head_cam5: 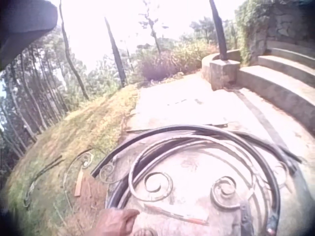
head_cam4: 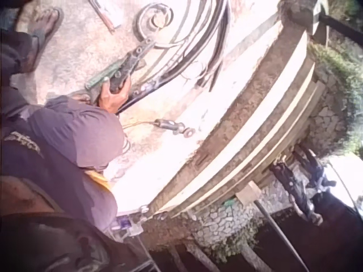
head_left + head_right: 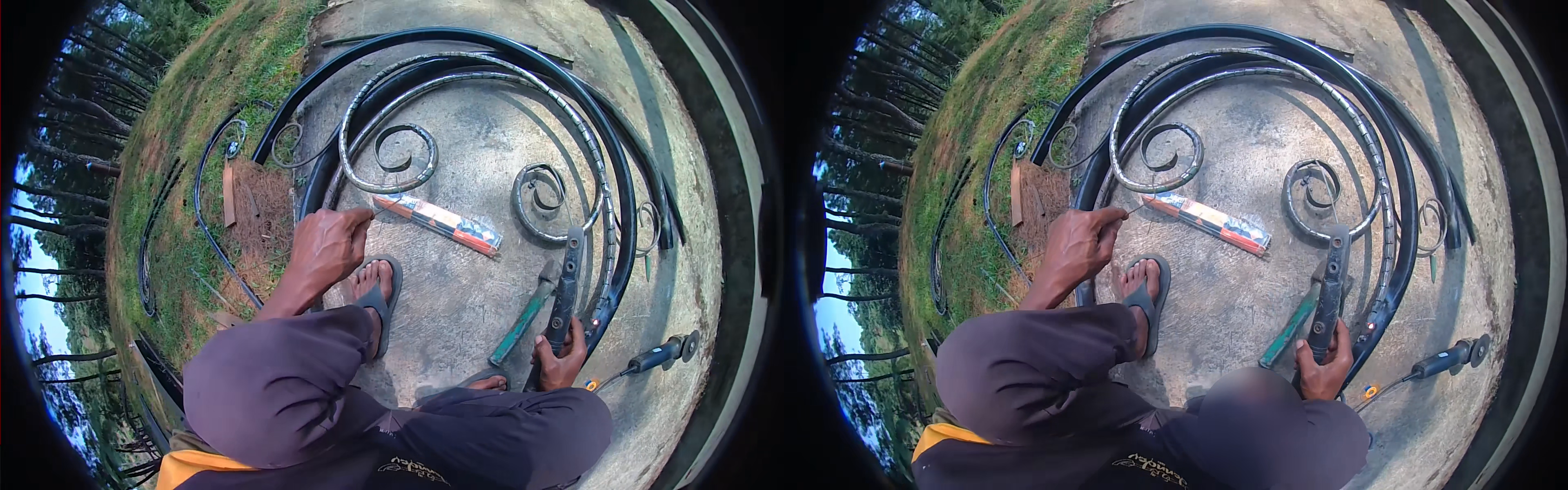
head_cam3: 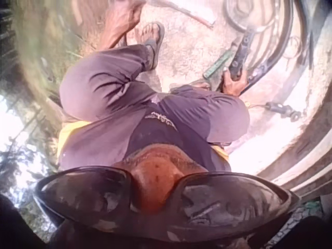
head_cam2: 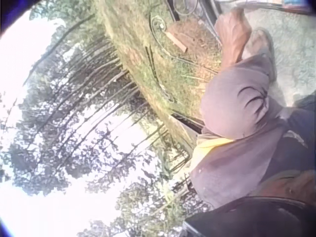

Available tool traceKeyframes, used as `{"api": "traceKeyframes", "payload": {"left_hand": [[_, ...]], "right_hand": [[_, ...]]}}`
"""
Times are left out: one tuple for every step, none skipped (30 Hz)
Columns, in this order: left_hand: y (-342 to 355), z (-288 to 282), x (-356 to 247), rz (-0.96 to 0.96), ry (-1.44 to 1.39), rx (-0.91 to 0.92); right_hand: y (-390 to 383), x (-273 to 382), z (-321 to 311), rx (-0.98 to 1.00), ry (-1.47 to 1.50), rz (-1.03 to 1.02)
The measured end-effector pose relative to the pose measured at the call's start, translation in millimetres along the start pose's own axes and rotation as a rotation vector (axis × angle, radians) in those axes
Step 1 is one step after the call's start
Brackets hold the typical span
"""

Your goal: The person puts on tinted glasses, aligns a wire on curved metal pipes, and welds the metal pieces together using an electrode holder.

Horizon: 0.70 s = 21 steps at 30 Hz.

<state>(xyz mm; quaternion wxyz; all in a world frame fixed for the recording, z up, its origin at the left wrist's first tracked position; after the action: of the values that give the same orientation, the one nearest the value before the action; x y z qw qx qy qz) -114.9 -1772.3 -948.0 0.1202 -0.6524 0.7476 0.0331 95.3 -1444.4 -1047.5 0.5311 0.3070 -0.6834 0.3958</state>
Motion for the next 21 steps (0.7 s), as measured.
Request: {"api": "traceKeyframes", "payload": {"left_hand": [[8,-3,2,-0.002,-0.023,-0.030],[17,-4,5,0.006,-0.041,-0.030],[26,-6,9,0.003,-0.033,-0.067],[31,-13,14,-0.006,-0.006,-0.101],[34,-23,26,-0.018,0.031,-0.115],[40,-27,35,-0.003,0.019,-0.109],[47,-30,45,-0.028,0.060,-0.113],[54,-38,55,-0.048,0.106,-0.123],[66,-32,61,-0.026,0.064,-0.126],[77,-29,64,0.001,0.041,-0.120],[89,-28,58,0.002,0.030,-0.066],[101,-24,50,0.015,0.020,-0.010],[110,-21,39,0.052,-0.011,-0.045],[118,-15,23,0.132,-0.043,-0.040],[126,-10,13,0.182,-0.100,-0.068],[132,-6,0,0.240,-0.162,-0.092],[138,2,-15,0.280,-0.185,-0.082],[143,8,-32,0.331,-0.214,-0.071],[145,8,-43,0.339,-0.222,-0.040],[147,5,-53,0.347,-0.236,-0.014],[148,-3,-55,0.406,-0.239,-0.083]], "right_hand": [[0,2,-9,-0.026,-0.062,-0.024],[-3,6,-22,-0.090,-0.124,0.005],[-4,10,-34,-0.147,-0.258,-0.107],[-5,13,-46,-0.195,-0.379,-0.209],[-8,22,-57,-0.226,-0.418,-0.162],[-12,36,-66,-0.270,-0.471,-0.112],[-17,46,-72,-0.359,-0.516,-0.117],[-22,66,-73,-0.406,-0.542,-0.011],[-27,70,-84,-0.471,-0.555,-0.083],[-35,75,-90,-0.537,-0.566,-0.157],[-42,86,-92,-0.578,-0.577,-0.161],[-53,101,-92,-0.653,-0.657,-0.205],[-64,116,-92,-0.735,-0.739,-0.248],[-77,129,-93,-0.820,-0.760,-0.238],[-85,142,-89,-0.833,-0.856,-0.190],[-94,157,-87,-0.856,-0.948,-0.131],[-102,168,-85,-0.877,-1.058,-0.103],[-110,185,-81,-0.874,-1.216,-0.119],[-113,203,-77,-0.901,-1.208,-0.029],[-118,218,-75,-0.873,-1.306,-0.148],[-115,231,-70,-0.893,-1.325,-0.176]]}}
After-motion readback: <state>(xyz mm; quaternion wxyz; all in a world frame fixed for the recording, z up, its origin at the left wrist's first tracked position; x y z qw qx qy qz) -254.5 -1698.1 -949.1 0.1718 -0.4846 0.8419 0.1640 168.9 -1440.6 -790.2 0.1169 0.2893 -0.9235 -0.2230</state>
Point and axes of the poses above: each hand's wrist, its own y-axis towards the middle knuckle, its own z-axis out of the palm, x = y × z, the point moved 2 cm from there along y, towards the middle knuckle, and after that the axes turned 9 degrees about -z, right-handed, at the moved point
